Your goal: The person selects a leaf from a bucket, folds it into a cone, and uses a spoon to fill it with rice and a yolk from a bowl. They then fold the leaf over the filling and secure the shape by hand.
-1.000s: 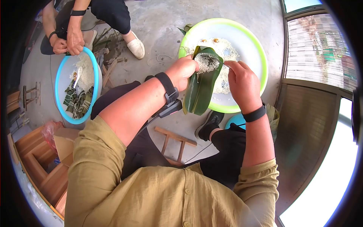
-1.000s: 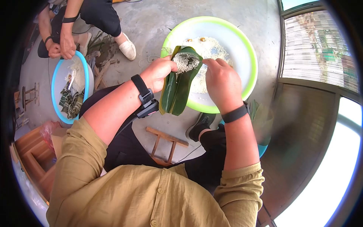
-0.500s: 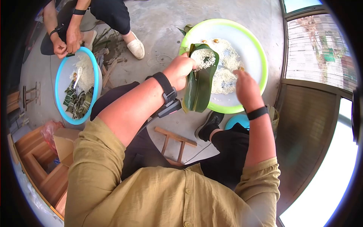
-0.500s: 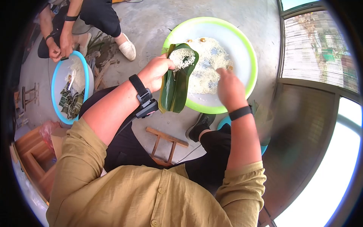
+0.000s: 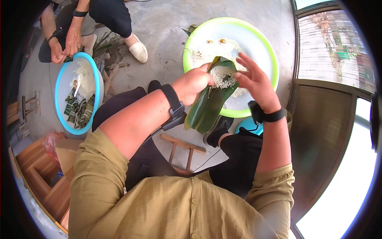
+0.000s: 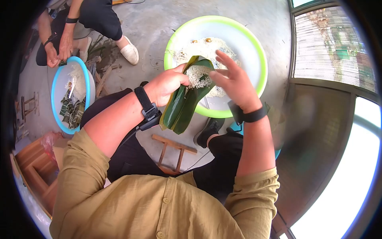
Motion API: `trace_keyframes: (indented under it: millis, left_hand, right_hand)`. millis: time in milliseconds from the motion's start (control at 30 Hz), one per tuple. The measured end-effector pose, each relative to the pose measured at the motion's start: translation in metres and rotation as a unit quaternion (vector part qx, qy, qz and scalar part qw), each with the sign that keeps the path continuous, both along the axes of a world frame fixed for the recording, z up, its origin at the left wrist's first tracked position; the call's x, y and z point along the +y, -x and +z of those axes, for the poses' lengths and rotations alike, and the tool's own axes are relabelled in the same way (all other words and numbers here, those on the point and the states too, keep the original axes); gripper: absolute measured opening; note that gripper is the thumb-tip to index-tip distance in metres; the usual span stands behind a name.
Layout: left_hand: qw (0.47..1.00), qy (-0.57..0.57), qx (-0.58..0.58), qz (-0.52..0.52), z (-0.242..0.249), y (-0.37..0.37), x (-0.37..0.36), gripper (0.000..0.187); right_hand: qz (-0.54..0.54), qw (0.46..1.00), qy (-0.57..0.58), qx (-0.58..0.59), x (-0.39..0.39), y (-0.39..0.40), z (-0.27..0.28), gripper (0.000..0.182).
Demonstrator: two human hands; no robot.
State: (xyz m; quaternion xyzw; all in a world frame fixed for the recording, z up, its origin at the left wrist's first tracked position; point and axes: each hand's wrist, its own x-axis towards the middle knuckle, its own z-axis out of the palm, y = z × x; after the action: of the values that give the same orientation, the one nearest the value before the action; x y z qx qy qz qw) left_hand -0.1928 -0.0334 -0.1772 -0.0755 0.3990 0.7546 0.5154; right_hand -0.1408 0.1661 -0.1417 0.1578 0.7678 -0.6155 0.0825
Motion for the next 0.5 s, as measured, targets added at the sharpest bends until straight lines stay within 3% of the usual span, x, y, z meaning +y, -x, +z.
trace_keyframes:
  millis: [133,367,500]
  left_hand:
    - [0.999,-0.016,0.007,-0.033,0.002,-0.007,0.002,0.067]
    - [0.968,0.058,0.212,-0.124,-0.01,-0.016,0.009,0.074]
    - [0.965,0.067,0.209,-0.142,-0.008,-0.017,0.008,0.075]
  right_hand:
    - [0.164,0.954,-0.232,0.098,-0.012,0.005,0.002,0.058]
    - [0.21,0.928,-0.275,0.14,-0.014,0.011,-0.004,0.049]
    - [0.221,0.934,-0.267,0.086,-0.014,0.011,-0.007,0.037]
